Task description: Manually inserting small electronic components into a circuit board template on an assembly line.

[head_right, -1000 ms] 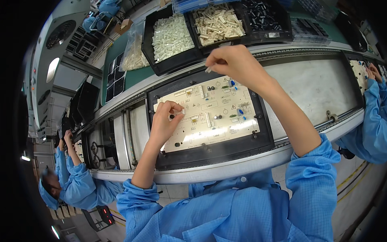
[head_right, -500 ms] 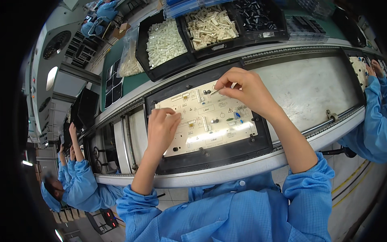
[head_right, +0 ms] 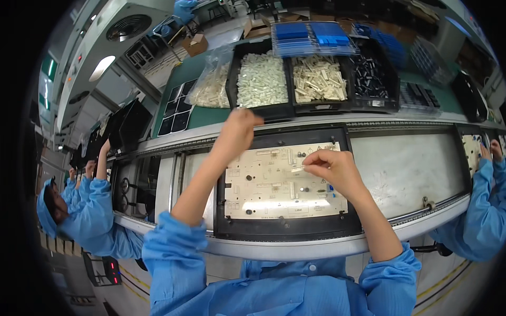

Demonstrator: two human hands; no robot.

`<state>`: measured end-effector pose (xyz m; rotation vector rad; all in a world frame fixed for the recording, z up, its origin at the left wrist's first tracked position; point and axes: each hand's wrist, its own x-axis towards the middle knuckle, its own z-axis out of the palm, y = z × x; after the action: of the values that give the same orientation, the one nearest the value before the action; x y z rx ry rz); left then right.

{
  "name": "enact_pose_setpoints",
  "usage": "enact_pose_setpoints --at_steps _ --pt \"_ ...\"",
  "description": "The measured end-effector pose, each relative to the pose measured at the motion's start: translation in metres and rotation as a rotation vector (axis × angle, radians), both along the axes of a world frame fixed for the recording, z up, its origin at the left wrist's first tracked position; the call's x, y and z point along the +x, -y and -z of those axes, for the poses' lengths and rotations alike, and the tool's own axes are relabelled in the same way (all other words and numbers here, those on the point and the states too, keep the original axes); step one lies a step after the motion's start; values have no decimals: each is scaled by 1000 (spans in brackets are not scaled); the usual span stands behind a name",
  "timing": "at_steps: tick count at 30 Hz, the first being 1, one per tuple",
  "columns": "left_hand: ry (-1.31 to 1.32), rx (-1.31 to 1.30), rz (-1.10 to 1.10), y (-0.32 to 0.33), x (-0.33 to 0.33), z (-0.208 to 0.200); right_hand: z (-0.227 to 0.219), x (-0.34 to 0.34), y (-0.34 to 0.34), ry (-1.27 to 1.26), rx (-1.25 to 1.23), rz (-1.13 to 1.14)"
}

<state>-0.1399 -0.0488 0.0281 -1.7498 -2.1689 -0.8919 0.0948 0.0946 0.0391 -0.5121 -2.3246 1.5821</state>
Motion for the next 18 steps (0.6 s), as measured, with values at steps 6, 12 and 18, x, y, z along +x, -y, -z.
enact_pose_setpoints --at_steps 6,12,18 --pt "-50 -171 -265 -63 -61 -7 -8 -21 32 -119 295 -197" --pt "-310 -242 -246 -65 -49 -6 12 -27 52 -96 543 -203" --pt "47 243 -193 -32 -55 -17 26 -43 73 -161 730 -178"
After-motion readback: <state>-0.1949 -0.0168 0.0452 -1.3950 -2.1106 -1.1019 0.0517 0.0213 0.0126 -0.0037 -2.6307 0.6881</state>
